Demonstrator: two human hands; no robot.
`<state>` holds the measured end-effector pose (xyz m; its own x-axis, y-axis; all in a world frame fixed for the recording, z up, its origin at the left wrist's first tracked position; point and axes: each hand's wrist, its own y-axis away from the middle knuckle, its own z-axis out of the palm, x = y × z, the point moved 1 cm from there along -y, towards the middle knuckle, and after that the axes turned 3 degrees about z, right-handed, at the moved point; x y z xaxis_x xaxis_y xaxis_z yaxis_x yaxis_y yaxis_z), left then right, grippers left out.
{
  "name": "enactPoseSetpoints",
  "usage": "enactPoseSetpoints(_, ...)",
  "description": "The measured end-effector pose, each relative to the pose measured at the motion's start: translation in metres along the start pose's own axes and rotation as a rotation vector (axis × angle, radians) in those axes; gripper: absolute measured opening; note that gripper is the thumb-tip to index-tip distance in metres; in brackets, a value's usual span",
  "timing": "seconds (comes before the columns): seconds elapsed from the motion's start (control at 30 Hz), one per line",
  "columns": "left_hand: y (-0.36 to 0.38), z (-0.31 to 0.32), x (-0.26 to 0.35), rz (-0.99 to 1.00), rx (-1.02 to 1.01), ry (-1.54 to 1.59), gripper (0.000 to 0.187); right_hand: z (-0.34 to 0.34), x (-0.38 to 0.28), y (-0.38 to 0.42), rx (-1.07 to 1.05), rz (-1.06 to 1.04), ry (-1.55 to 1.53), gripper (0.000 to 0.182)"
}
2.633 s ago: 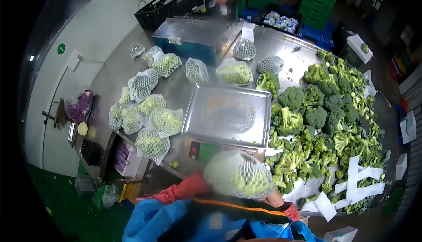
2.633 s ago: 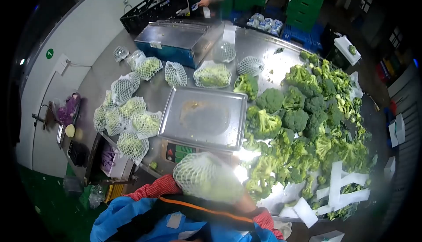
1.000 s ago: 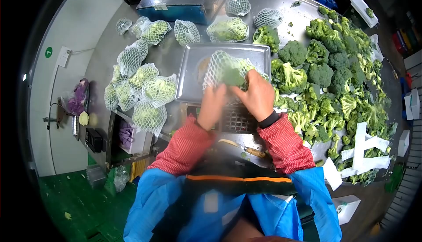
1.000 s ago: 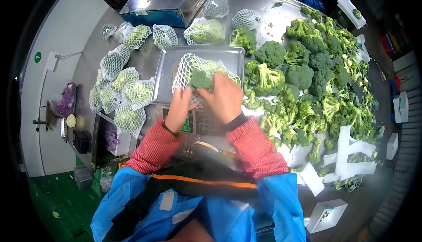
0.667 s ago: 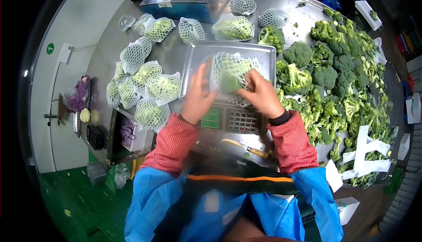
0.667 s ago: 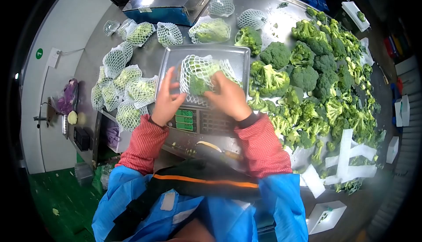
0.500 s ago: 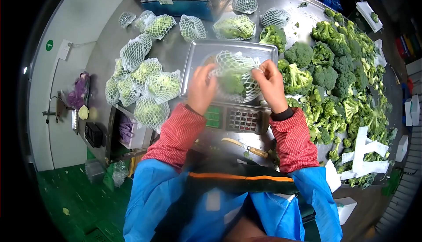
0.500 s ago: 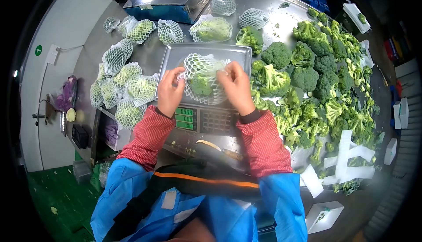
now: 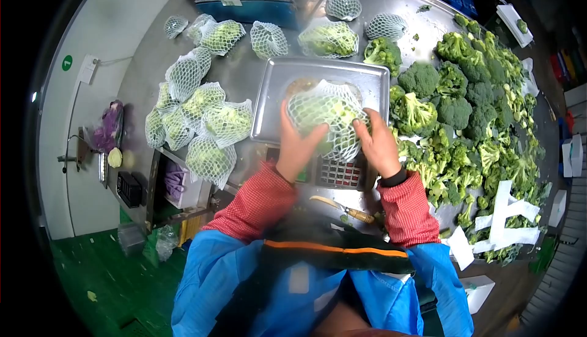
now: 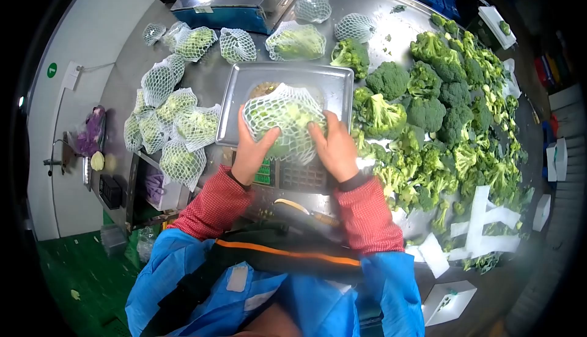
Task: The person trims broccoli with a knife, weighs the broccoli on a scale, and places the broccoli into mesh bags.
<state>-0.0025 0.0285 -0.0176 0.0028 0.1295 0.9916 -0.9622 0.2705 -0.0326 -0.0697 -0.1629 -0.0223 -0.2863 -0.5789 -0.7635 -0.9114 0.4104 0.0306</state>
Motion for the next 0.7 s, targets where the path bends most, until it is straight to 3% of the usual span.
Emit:
enactPoseSetpoints(0.13,0.004,-0.007,0.026,-0.200,0.005,0.255,0.070,0.012,-0.020,0.008,0.069,-0.054,-0.130,0.055)
enactPoseSetpoints(0.27,-0.002,-0.023,0.036,-0.244,0.001,0.486,0.066,0.011,-0.051,-0.006,0.153,-0.231,-0.114,0.066)
enactPoseSetpoints(0.33,-0.015,-0.037,0.033,-0.174,-0.060,0.374,0.054,0.002,-0.074,-0.018,0.096,-0.230,-0.183,0.072)
enactPoseSetpoints(0.43,-0.060,-0.094,-0.028,0.081,-0.055,0.008,0.048,-0.003,-0.098,-0.025,0.020,-0.180,-0.185,0.080)
enactPoseSetpoints(0.47,-0.077,-0.111,-0.038,0.080,0.019,0.053,0.049,-0.002,-0.099,-0.024,0.033,-0.212,-0.192,0.080)
enactPoseSetpoints(0.57,-0.101,-0.114,0.040,-0.220,0.142,0.740,0.051,0.006,-0.087,-0.014,0.077,-0.262,-0.172,0.077)
enactPoseSetpoints(0.6,-0.117,-0.127,0.032,-0.112,0.256,0.642,0.052,0.009,-0.080,-0.009,0.111,-0.292,-0.156,0.076)
enactPoseSetpoints(0.67,-0.159,-0.176,-0.001,-0.102,0.288,0.640,0.052,0.016,-0.067,0.002,0.162,-0.295,-0.119,0.073)
enactPoseSetpoints(0.7,-0.179,-0.196,-0.020,-0.128,0.399,0.600,0.055,0.017,-0.063,0.008,0.140,-0.285,-0.107,0.073)
